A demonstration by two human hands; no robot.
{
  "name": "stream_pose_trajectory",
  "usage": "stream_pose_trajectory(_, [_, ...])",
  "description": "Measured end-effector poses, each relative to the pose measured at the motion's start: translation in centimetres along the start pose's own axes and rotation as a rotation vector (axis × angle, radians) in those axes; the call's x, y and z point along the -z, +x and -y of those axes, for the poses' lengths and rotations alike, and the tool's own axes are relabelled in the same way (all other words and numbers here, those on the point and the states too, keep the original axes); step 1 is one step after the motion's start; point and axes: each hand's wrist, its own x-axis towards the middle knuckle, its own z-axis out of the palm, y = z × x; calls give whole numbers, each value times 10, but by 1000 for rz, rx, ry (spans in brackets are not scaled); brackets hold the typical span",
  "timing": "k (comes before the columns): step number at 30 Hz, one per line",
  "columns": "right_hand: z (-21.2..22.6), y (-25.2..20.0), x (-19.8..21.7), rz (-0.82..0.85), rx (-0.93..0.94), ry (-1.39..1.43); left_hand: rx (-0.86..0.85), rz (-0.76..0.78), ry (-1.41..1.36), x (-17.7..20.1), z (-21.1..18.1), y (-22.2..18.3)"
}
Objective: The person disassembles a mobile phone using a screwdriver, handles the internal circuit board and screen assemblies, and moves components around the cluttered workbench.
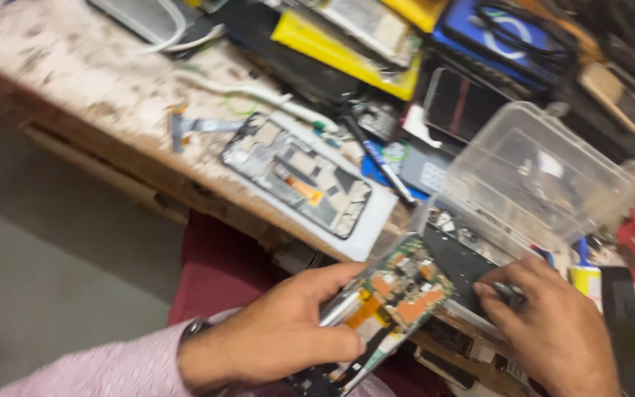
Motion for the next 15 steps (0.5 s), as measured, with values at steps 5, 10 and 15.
stream_pose_trajectory(5, [-6,-4,-1,-203,156,17,45,109,132,1,-1,1])
stream_pose_trajectory(10, [9,-55,-7,-563,453,185,119,163,325,5,-2,-2])
stream_pose_trajectory(15, [31,-73,-10,-474,915,136,187,196,498,-1,-1,-2])
